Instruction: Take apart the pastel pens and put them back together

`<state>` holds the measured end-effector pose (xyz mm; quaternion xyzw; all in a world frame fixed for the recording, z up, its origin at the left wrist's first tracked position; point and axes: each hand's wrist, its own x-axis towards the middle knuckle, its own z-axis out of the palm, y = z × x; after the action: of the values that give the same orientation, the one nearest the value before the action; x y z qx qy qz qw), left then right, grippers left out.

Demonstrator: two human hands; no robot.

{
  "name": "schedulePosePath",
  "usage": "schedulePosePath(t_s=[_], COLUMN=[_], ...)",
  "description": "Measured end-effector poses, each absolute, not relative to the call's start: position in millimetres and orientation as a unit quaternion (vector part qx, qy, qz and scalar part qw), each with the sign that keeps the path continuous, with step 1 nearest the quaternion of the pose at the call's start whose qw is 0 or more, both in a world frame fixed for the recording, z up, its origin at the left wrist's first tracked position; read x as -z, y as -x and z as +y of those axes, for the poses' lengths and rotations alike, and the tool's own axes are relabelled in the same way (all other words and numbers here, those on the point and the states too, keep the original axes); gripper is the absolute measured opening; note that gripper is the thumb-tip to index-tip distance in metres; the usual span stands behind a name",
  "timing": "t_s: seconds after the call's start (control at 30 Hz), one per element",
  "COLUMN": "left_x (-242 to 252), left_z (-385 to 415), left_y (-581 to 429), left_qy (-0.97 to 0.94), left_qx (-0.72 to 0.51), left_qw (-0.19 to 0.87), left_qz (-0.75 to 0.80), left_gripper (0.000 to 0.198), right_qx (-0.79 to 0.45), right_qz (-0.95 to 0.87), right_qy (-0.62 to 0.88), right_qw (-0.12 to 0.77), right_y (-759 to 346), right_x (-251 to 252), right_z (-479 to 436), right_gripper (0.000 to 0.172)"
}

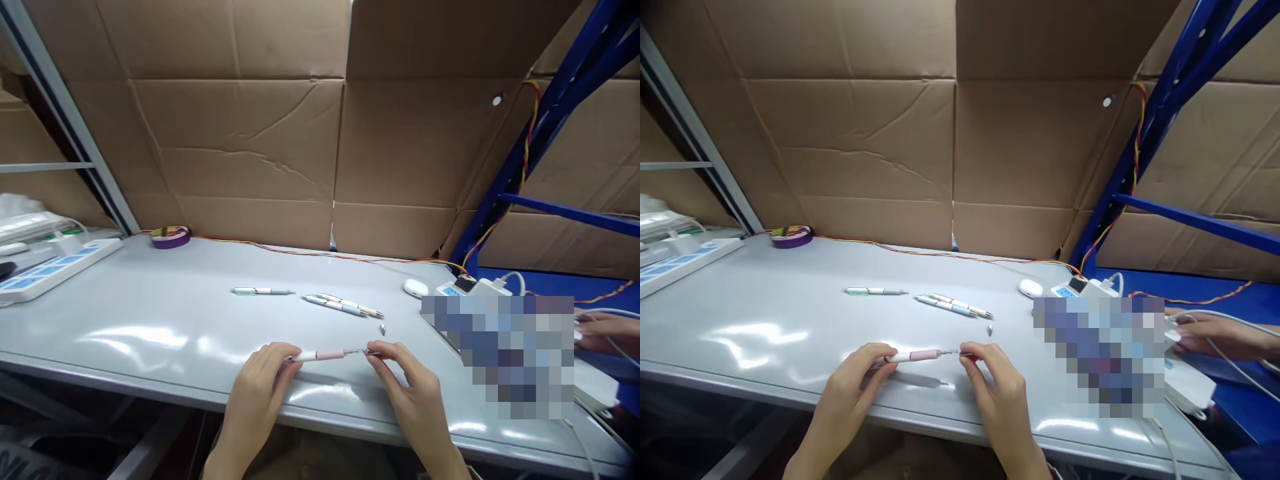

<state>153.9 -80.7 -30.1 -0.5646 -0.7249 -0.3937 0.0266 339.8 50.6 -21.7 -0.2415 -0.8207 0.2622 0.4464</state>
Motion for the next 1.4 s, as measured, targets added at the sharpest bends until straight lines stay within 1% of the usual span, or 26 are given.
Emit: schedulePosePath(t_s=[0.23, 0.4, 0.57, 0.7, 0.8, 0.87, 0.93, 1.07, 1.13, 1.17, 1.23, 1.33, 1.4], left_x=[29, 29, 25, 23, 22, 21, 20, 19, 19, 19, 19, 18, 18], left_z=[-80, -82, -85, -86, -86, -85, -85, -86, -85, -85, -85, -85, -85], left_y=[-156, -154, -154, -155, -157, -159, -160, -162, -161, -161, -160, -159, -158], left_qy=[0.589, 0.596, 0.586, 0.580, 0.578, 0.579, 0.581, 0.589, 0.586, 0.582, 0.568, 0.554, 0.556], left_qx=[0.379, 0.378, 0.388, 0.400, 0.406, 0.408, 0.409, 0.401, 0.399, 0.399, 0.402, 0.406, 0.408], left_qw=[0.028, 0.022, -0.026, -0.066, -0.078, -0.077, -0.082, -0.112, -0.120, -0.126, -0.139, -0.146, -0.140], left_qz=[-0.713, -0.708, -0.711, -0.706, -0.704, -0.702, -0.699, -0.693, -0.695, -0.697, -0.705, -0.712, -0.710], left_gripper=[0.014, 0.014, 0.012, 0.013, 0.012, 0.011, 0.011, 0.013, 0.014, 0.015, 0.015, 0.015, 0.015], right_qx=[-0.277, -0.283, -0.283, -0.279, -0.271, -0.267, -0.263, -0.233, -0.227, -0.237, -0.272, -0.316, -0.319], right_qz=[-0.856, -0.859, -0.868, -0.872, -0.874, -0.879, -0.887, -0.909, -0.913, -0.909, -0.893, -0.871, -0.872], right_qy=[0.192, 0.203, 0.197, 0.167, 0.160, 0.173, 0.190, 0.211, 0.225, 0.232, 0.238, 0.226, 0.218], right_qw=[0.393, 0.376, 0.358, 0.366, 0.371, 0.356, 0.330, 0.273, 0.255, 0.254, 0.269, 0.300, 0.301], right_y=[-338, -338, -338, -339, -340, -340, -339, -336, -335, -335, -337, -341, -342], right_x=[23, 22, 18, 19, 22, 23, 23, 22, 22, 21, 19, 18, 19], right_z=[51, 51, 51, 51, 52, 53, 54, 54, 54, 54, 54, 54, 54], right_gripper=[0.013, 0.012, 0.014, 0.013, 0.013, 0.014, 0.017, 0.041, 0.046, 0.043, 0.028, 0.031, 0.018])
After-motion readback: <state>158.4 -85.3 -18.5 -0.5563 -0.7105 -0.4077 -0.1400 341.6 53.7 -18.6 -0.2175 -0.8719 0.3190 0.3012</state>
